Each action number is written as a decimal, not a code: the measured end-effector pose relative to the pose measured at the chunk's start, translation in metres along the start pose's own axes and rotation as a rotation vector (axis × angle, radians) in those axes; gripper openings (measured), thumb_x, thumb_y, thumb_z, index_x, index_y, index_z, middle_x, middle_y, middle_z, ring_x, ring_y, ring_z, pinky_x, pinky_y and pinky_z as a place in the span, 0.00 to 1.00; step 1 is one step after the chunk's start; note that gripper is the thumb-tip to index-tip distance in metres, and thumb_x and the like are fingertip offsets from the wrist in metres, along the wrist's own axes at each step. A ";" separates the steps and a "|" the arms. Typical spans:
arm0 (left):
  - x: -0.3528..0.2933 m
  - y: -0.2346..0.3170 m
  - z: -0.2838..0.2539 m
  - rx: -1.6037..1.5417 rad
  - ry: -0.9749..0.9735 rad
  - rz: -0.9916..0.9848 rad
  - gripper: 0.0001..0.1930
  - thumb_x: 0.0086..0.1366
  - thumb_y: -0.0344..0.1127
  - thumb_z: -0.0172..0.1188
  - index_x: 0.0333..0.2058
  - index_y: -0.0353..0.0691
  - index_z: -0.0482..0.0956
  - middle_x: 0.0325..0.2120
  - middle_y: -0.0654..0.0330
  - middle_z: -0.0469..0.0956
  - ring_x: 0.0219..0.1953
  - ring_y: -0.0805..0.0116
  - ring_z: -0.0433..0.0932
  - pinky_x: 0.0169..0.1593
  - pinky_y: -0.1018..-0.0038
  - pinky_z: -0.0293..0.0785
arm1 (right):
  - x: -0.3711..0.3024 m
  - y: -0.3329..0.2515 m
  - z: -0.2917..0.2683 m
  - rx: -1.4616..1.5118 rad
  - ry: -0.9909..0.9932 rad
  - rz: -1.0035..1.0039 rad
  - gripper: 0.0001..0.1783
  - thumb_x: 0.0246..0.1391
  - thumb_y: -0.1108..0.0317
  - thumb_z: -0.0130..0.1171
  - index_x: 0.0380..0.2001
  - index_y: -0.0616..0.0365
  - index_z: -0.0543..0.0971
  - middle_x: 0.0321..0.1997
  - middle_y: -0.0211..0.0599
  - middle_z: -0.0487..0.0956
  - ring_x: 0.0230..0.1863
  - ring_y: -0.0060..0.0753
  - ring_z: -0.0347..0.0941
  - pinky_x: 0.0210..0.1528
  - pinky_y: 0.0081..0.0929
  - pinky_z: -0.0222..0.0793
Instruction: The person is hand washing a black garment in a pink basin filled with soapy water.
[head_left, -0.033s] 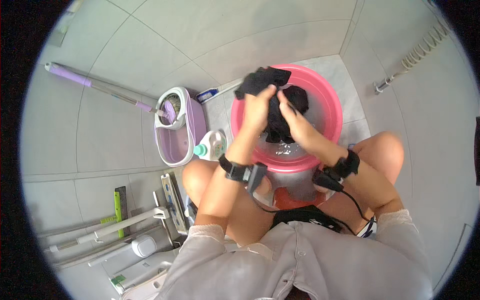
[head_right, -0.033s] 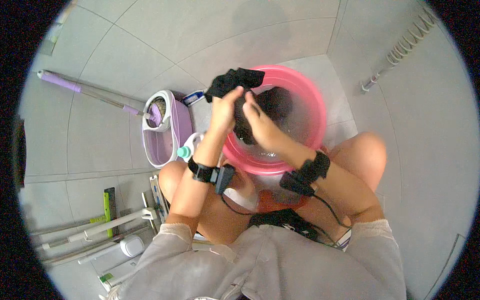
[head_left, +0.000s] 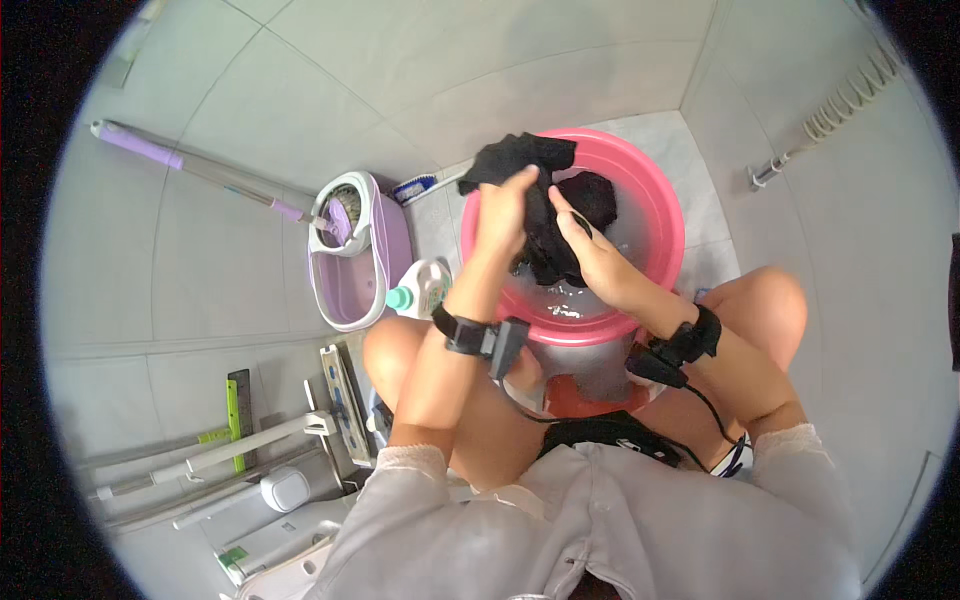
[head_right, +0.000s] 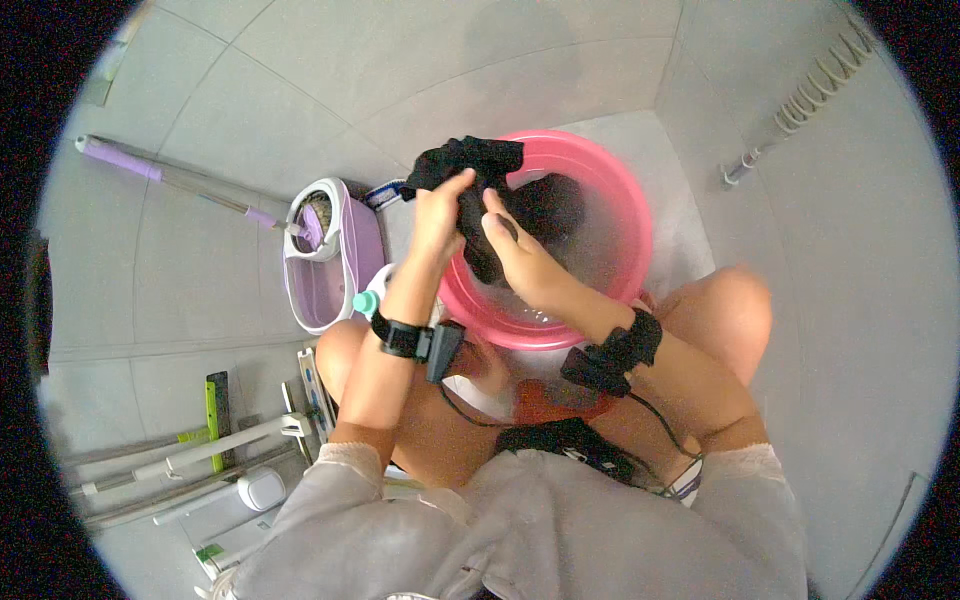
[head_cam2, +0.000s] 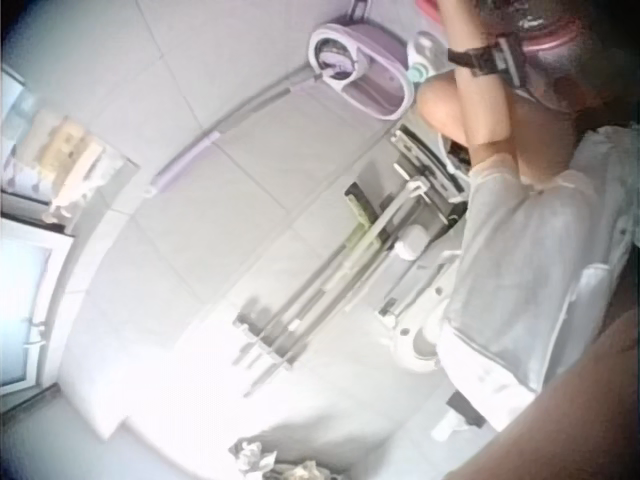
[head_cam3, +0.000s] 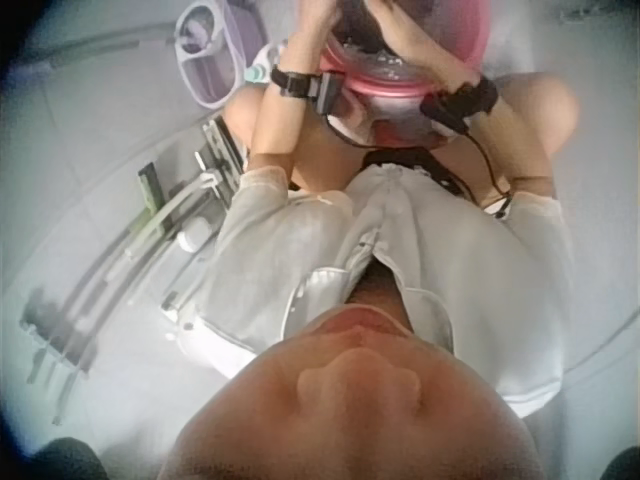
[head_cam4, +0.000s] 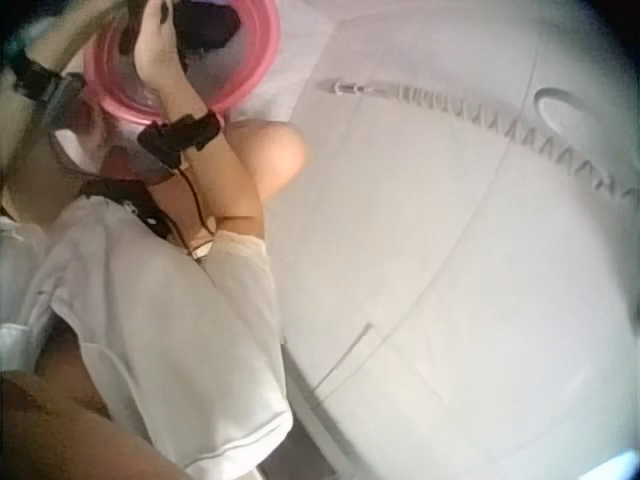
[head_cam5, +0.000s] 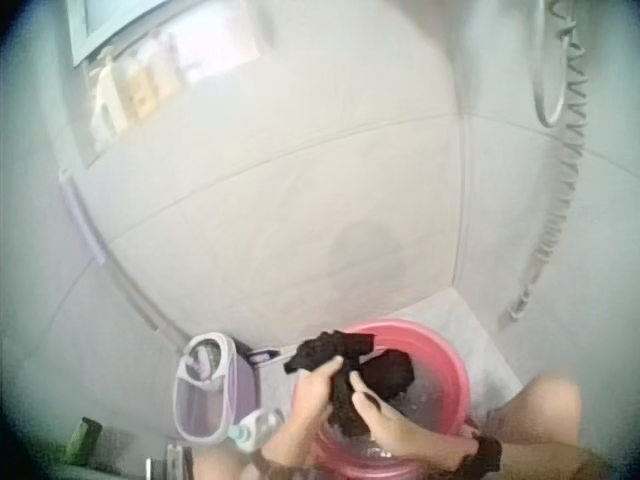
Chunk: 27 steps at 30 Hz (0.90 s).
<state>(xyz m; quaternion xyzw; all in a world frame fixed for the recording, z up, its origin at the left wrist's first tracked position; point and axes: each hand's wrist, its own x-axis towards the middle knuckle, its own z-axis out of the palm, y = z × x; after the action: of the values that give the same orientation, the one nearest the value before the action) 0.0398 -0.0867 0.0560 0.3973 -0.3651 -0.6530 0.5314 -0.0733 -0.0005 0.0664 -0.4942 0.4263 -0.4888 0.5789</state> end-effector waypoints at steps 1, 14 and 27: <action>0.000 0.009 0.003 -0.072 0.008 -0.030 0.08 0.52 0.22 0.51 0.33 0.33 0.71 0.27 0.56 0.74 0.30 0.65 0.74 0.35 0.73 0.71 | 0.002 -0.005 -0.011 -0.010 -0.023 -0.017 0.32 0.59 0.51 0.28 0.57 0.66 0.49 0.58 0.46 0.57 0.61 0.31 0.48 0.61 0.24 0.39; -0.014 0.030 0.016 -0.281 -0.271 -0.286 0.20 0.58 0.28 0.45 0.49 0.30 0.59 0.46 0.44 0.65 0.48 0.53 0.66 0.50 0.59 0.65 | 0.005 -0.037 -0.030 -0.265 -0.096 -0.102 0.21 0.40 0.64 0.62 0.38 0.63 0.71 0.35 0.33 0.74 0.37 0.21 0.69 0.41 0.21 0.64; -0.023 0.058 0.028 -0.110 -0.073 -0.139 0.10 0.49 0.20 0.50 0.33 0.30 0.68 0.30 0.55 0.72 0.33 0.63 0.74 0.36 0.70 0.74 | 0.019 -0.073 -0.091 -0.647 -0.005 0.009 0.07 0.45 0.69 0.49 0.23 0.60 0.74 0.18 0.23 0.69 0.23 0.16 0.63 0.28 0.18 0.61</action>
<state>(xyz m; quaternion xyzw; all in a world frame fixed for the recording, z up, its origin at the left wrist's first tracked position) 0.0407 -0.0726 0.1228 0.3677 -0.3192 -0.7216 0.4921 -0.1693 -0.0362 0.1254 -0.6520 0.5603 -0.3242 0.3948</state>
